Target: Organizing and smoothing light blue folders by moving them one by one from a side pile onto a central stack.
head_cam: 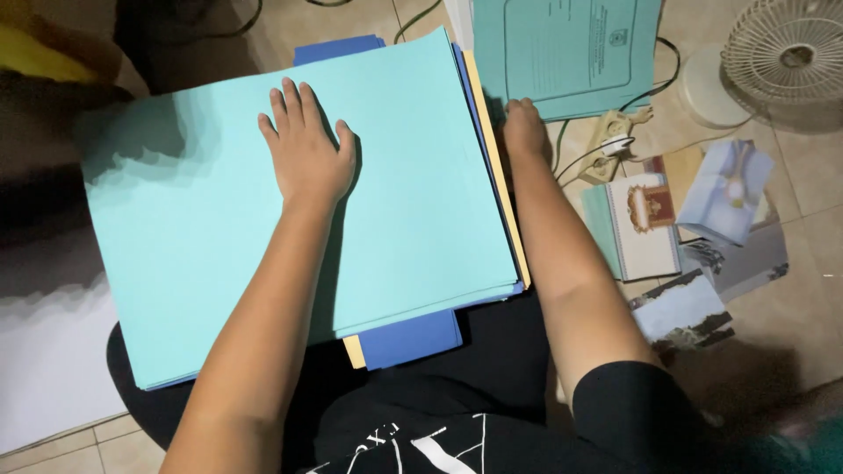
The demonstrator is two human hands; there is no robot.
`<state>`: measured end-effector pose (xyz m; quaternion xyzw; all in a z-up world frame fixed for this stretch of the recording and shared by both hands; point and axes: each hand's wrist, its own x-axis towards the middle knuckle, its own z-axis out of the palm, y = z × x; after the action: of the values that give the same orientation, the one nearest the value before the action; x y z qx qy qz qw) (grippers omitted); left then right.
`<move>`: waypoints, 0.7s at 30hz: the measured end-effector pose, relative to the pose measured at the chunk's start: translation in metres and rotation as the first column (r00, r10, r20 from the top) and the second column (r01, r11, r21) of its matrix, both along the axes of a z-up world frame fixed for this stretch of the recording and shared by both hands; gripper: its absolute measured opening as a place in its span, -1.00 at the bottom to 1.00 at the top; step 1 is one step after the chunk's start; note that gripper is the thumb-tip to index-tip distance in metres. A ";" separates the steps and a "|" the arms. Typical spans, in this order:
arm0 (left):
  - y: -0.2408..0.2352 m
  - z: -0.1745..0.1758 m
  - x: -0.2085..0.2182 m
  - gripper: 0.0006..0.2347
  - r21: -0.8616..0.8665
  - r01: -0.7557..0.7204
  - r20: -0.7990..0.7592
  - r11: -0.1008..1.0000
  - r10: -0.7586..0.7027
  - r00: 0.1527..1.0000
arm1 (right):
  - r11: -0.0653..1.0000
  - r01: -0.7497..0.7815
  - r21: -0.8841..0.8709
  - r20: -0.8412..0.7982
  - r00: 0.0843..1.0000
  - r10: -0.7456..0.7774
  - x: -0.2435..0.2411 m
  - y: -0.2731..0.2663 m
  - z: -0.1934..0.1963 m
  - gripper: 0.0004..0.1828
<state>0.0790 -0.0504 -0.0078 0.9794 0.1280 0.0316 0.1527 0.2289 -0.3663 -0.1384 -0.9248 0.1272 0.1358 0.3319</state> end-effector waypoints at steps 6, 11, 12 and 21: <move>0.000 -0.002 0.001 -0.41 -0.029 -0.008 -0.001 1.000 0.007 1.000 | 0.793 -0.210 -0.572 0.288 0.854 0.434 0.066 -0.042 -0.156 -0.52; -0.001 0.001 0.000 -0.41 -0.012 -0.005 -0.009 1.000 0.005 1.000 | 0.790 -0.210 -0.576 0.329 0.825 0.459 0.078 -0.051 -0.182 -0.52; -0.001 0.001 0.000 -0.41 -0.020 -0.007 -0.008 1.000 0.007 1.000 | 0.798 -0.172 -0.577 0.398 0.795 0.459 0.080 -0.053 -0.187 -0.55; -0.001 0.000 0.001 -0.41 -0.008 -0.005 -0.002 1.000 0.005 1.000 | 0.725 -0.136 -0.675 0.433 0.723 0.538 0.087 -0.047 -0.183 -0.71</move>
<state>0.0798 -0.0511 -0.0081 0.9785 0.1309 0.0305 0.1563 0.3156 -0.4128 -0.3217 -0.9797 -0.1301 -0.1519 0.0111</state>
